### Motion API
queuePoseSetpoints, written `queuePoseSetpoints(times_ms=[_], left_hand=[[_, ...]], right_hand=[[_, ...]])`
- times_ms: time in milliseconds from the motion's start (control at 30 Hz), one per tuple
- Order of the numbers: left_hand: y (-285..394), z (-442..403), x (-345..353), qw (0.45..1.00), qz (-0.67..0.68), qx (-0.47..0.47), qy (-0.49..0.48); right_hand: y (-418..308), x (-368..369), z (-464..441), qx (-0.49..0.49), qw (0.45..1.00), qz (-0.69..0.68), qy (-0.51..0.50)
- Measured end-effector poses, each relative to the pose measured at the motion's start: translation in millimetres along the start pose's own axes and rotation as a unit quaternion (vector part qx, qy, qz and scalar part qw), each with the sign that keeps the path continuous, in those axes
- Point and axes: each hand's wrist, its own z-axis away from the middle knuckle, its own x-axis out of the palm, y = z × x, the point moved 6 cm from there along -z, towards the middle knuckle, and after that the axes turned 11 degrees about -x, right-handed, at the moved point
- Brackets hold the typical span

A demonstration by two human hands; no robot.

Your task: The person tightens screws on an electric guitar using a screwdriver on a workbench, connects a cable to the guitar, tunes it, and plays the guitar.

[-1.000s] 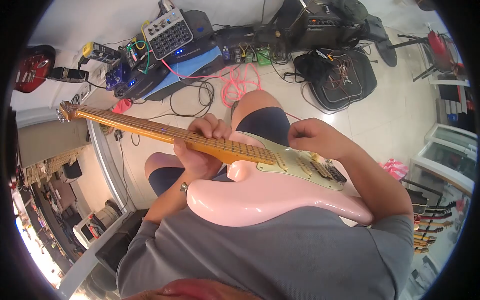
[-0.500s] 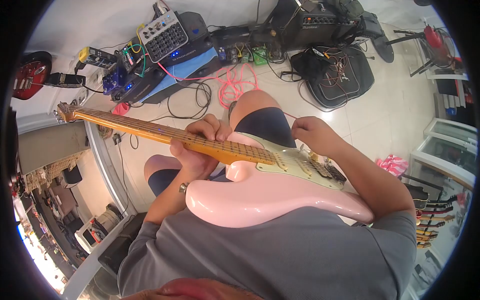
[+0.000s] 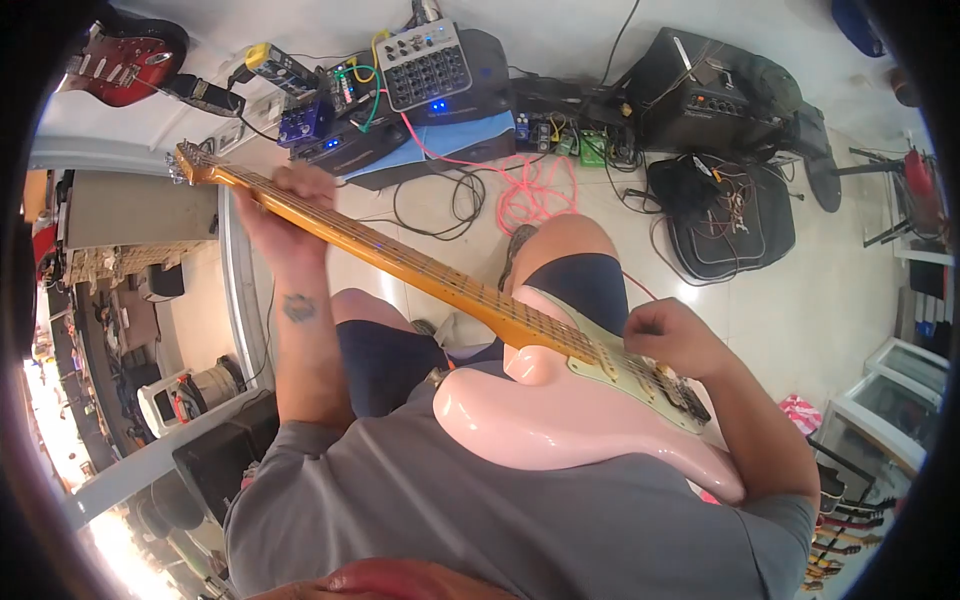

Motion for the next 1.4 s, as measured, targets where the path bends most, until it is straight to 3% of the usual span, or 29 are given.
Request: queuePoseSetpoints(times_ms=[67,167,233,267,300,333,400,467,567,633,667,767,867,900,1000,1133,1167,1200,1233,1267,1300,1400], left_hand=[[28.9,-11.3,-3.7,0.999,-0.024,0.022,-0.008],[39.6,-14.0,-5.5,0.999,-0.031,0.016,0.034],[41.0,-15.2,-9.1,1.000,-0.023,0.011,0.019],[39.9,-16.0,-9.7,1.000,-0.016,0.005,0.012],[39.7,-16.1,-10.2,0.999,-0.027,0.008,0.017],[38.3,-14.5,-6.6,0.999,-0.034,0.008,0.023],[34.6,-12.2,-6.6,0.999,-0.035,0.012,0.036],[19.1,-6.2,-0.7,0.999,0.024,0.017,0.015],[-42.1,26.8,15.5,0.998,-0.024,0.009,0.056],[-105.2,51.2,19.6,0.985,-0.158,-0.060,-0.021],[-142.3,65.2,14.6,0.988,-0.056,-0.136,-0.050],[-202.4,96.9,44.4,0.971,-0.065,-0.200,-0.111],[-207.0,91.3,42.8,0.966,-0.054,-0.197,-0.161],[-207.3,90.1,41.2,0.966,-0.056,-0.195,-0.162],[-205.7,91.0,39.2,0.966,-0.046,-0.202,-0.157],[-203.3,88.1,37.3,0.968,-0.039,-0.196,-0.154],[-202.8,86.9,37.7,0.962,-0.053,-0.197,-0.181],[-202.6,86.5,36.1,0.962,-0.063,-0.194,-0.181],[-201.9,86.1,38.5,0.962,-0.070,-0.191,-0.181],[-201.3,85.9,40.0,0.963,-0.077,-0.186,-0.180],[-201.4,87.4,39.6,0.963,-0.057,-0.196,-0.174],[-195.9,87.8,39.9,0.961,-0.097,-0.187,-0.181]], right_hand=[[-5.1,-4.4,-0.6,-0.054,0.997,-0.046,0.032],[-6.2,3.6,1.1,-0.105,0.966,-0.230,-0.051],[12.9,-8.9,-7.8,-0.080,0.994,0.029,0.064],[22.8,-15.4,-9.8,-0.060,0.978,0.159,0.122],[38.6,-23.7,-9.2,-0.017,0.981,0.062,0.181],[43.6,-23.9,-7.5,0.022,0.984,-0.066,0.167],[18.8,-17.0,-9.2,-0.047,0.991,0.051,0.117],[18.3,-15.6,-7.7,-0.028,0.995,0.062,0.077],[14.6,-12.3,-8.2,-0.038,0.995,0.013,0.091],[6.7,-7.9,-5.1,-0.073,0.994,-0.051,0.060],[1.8,-5.4,-3.5,-0.090,0.992,-0.081,0.041],[2.9,1.0,-0.4,0.014,0.997,0.062,-0.032],[14.0,-12.7,-3.2,0.006,0.985,-0.025,0.169],[6.8,-12.6,-1.1,-0.033,0.989,-0.021,0.145],[-3.5,0.9,5.6,-0.123,0.959,-0.251,-0.036],[-26.4,-0.3,9.3,-0.199,0.928,-0.311,-0.043],[-26.5,2.8,6.8,-0.211,0.904,-0.361,-0.089],[-15.2,4.1,1.2,-0.137,0.970,-0.194,-0.054],[-12.9,3.4,-1.6,-0.059,0.998,-0.018,-0.016],[-10.2,-1.7,-0.8,0.018,0.986,0.161,0.024],[12.2,-12.5,-8.8,-0.114,0.952,0.249,0.137],[15.3,-15.6,-6.9,-0.003,0.982,0.143,0.126]])
